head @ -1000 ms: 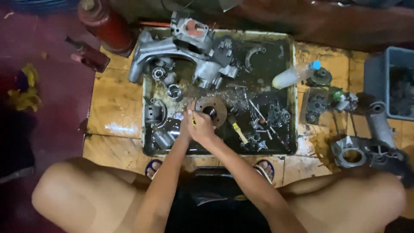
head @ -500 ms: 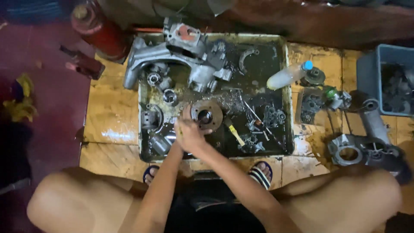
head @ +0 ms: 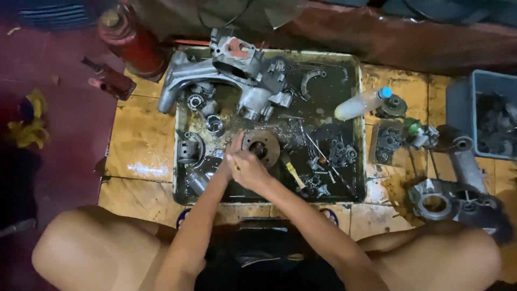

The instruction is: Cleaning a round metal component using a brush and solvent in a motorcycle repair environment.

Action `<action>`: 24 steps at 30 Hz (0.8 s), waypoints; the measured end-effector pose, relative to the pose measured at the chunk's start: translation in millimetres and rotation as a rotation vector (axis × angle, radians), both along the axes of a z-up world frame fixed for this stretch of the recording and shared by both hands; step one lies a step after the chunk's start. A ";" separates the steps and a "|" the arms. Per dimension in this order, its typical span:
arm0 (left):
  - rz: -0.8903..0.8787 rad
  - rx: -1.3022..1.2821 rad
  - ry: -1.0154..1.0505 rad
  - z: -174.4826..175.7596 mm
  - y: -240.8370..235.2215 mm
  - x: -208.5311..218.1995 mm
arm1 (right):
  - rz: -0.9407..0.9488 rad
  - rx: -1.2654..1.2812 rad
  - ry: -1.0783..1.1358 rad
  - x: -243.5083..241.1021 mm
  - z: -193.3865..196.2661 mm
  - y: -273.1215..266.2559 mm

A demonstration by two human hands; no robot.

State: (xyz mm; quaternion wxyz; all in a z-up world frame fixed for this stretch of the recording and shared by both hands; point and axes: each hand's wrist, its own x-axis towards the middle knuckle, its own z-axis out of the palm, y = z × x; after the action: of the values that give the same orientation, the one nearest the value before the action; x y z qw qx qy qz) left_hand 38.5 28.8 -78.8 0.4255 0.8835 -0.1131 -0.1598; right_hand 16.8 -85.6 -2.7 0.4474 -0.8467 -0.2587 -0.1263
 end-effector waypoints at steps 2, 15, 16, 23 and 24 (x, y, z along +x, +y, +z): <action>-0.075 0.143 0.015 7.1 1.9 9.2 | -0.001 0.038 0.059 6.5 -19.0 -27.8; 0.191 0.498 0.042 30.9 -67.0 -9.9 | 0.022 0.141 0.029 20.1 -10.3 -42.1; 0.176 0.497 0.054 25.8 -67.3 -16.3 | 0.010 0.138 0.044 12.4 -3.5 -45.1; 0.116 0.429 -0.053 6.5 -54.4 -25.8 | 0.045 0.261 -0.016 -4.4 7.1 -31.7; 0.113 0.414 -0.086 5.5 -53.5 -22.3 | 0.069 0.113 0.003 5.5 16.9 -34.5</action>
State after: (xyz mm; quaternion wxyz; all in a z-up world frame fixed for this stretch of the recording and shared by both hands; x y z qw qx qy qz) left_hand 16.2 -24.7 -73.3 0.2381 0.9630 -0.0461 -0.1175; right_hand 22.4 -120.2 14.2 0.4991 -0.8108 -0.2793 -0.1240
